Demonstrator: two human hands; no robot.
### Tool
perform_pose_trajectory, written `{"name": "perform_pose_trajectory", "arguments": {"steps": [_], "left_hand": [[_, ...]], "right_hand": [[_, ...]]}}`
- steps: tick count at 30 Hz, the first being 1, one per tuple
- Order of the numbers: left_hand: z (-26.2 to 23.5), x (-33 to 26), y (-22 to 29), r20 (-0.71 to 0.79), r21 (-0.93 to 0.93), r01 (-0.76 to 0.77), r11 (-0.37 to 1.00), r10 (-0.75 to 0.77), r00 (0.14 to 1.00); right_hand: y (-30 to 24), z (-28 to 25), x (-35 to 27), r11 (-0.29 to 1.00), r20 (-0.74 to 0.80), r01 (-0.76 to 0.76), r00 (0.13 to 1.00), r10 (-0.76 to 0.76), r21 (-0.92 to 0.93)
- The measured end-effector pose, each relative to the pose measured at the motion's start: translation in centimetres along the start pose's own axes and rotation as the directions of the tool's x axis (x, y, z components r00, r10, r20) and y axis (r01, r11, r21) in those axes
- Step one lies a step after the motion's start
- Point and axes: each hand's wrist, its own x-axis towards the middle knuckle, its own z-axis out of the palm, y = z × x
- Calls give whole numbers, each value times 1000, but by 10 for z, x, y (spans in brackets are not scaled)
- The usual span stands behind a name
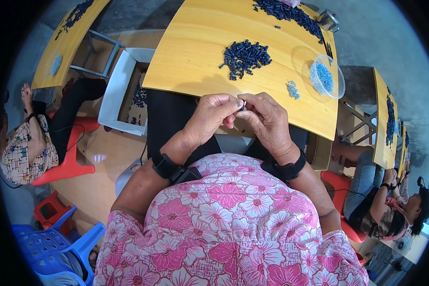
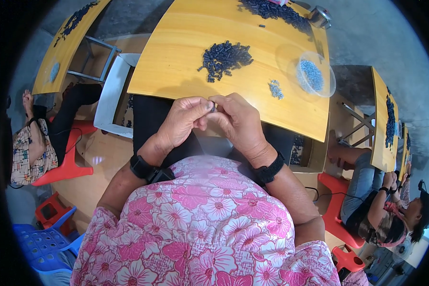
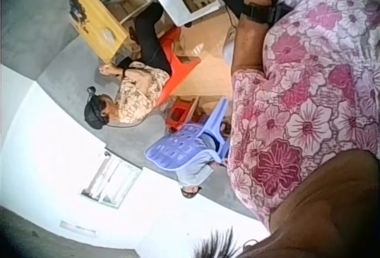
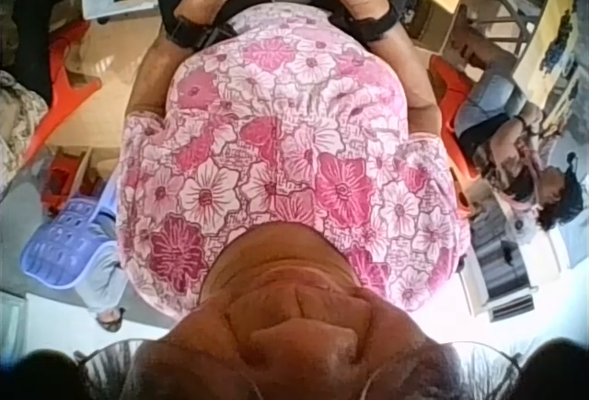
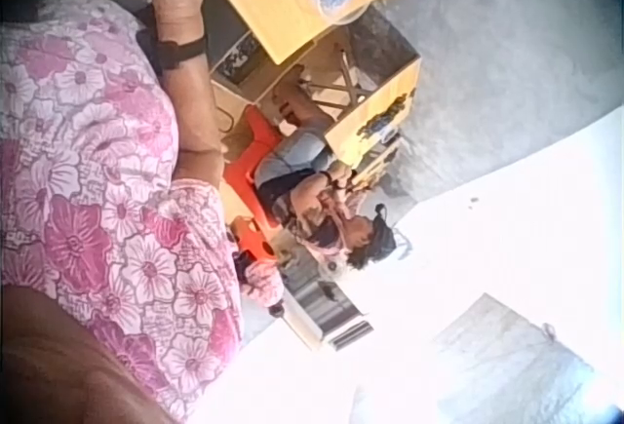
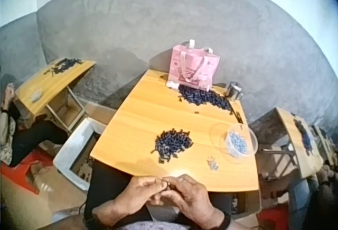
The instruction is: Assembling or sorting small blue and clear plastic components at a workshop table.
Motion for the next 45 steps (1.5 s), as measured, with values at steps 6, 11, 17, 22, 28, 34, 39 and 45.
{"name": "perform_pose_trajectory", "arguments": {"steps": [6,11,17,22,28,34,39,45], "left_hand": [[2,-4,9,42,74,-29,997,26,999],[14,-7,15,106,258,-257,931,237,966],[14,-3,16,163,483,-340,807,299,940],[17,-3,18,172,477,-367,798,325,930],[18,-4,15,143,474,-327,818,294,945],[28,4,14,169,488,-365,793,324,931],[24,-3,12,131,388,-251,887,217,967],[4,0,2,48,436,-207,876,207,977]], "right_hand": [[-3,-5,0,999,32,-29,999,30,-16],[4,-3,-4,997,23,70,997,-70,27],[2,-6,-5,998,49,58,997,-57,-7],[5,-7,-6,997,45,78,996,-78,12],[7,-7,-7,996,53,90,994,-90,14],[11,-14,-10,998,5,53,999,-53,41],[4,-27,-7,998,-24,0,1000,-1,-68],[30,-99,-59,937,-546,-333,806,227,-103]]}}
